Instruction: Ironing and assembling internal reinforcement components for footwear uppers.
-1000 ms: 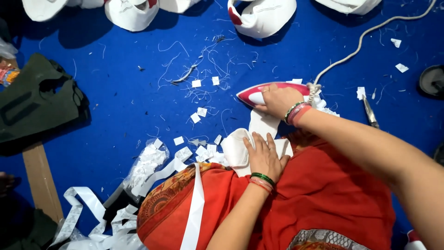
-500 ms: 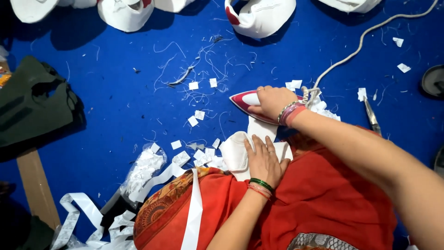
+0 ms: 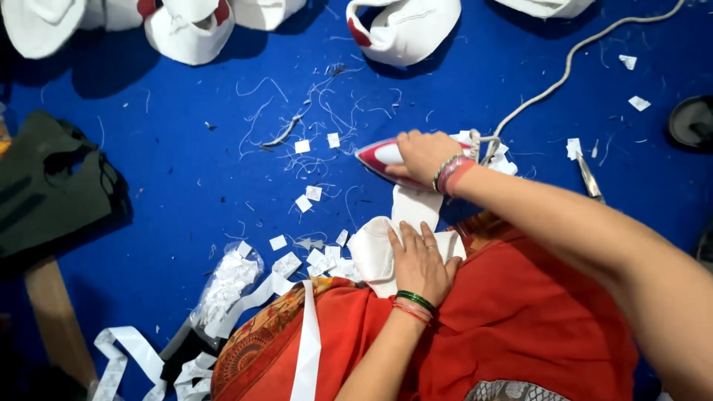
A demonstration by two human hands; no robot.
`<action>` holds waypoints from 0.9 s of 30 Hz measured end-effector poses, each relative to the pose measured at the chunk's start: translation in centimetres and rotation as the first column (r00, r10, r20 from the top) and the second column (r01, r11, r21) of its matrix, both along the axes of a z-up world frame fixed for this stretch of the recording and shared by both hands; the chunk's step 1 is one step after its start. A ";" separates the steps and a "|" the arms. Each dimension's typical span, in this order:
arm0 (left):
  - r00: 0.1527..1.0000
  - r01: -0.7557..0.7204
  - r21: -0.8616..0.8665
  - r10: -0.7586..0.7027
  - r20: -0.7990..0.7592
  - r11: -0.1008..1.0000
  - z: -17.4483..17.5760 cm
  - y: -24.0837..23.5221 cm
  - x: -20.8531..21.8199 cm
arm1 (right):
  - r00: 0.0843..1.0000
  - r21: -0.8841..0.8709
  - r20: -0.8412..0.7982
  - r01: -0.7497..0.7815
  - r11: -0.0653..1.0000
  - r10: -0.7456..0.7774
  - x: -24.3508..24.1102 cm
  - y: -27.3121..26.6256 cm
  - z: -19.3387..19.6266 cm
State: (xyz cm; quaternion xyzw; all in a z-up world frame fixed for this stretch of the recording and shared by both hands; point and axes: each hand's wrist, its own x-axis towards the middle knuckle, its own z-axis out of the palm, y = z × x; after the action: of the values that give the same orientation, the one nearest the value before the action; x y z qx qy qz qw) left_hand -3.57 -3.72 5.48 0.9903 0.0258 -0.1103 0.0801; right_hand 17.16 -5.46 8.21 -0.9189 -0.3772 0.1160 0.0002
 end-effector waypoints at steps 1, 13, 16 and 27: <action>1.000 0.008 -0.028 -0.008 -0.009 1.000 0.0 0.1 0.0 | 1.000 0.038 0.019 0.014 0.999 -0.015 0.7 0.2 0.2; 0.991 0.026 -0.305 -0.066 -0.120 0.952 3.0 6.3 3.6 | 0.966 0.738 -0.151 0.252 0.626 -0.211 2.4 -4.4 -3.7; 0.962 0.087 -0.273 -0.152 -0.225 0.958 14.3 13.1 10.4 | 0.909 0.701 -0.253 0.409 0.584 -0.333 2.5 -4.9 -4.0; 0.295 0.272 -0.288 0.205 0.933 0.918 32.4 14.3 17.1 | 0.874 0.689 -0.412 0.484 0.539 -0.258 3.5 -4.8 -6.7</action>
State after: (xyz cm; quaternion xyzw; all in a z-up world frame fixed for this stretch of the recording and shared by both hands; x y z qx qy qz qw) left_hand 13.52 10.63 37.92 0.8215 -0.0707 0.4947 0.2746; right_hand 20.68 -10.30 1.53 -0.8623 -0.1802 0.0594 0.4695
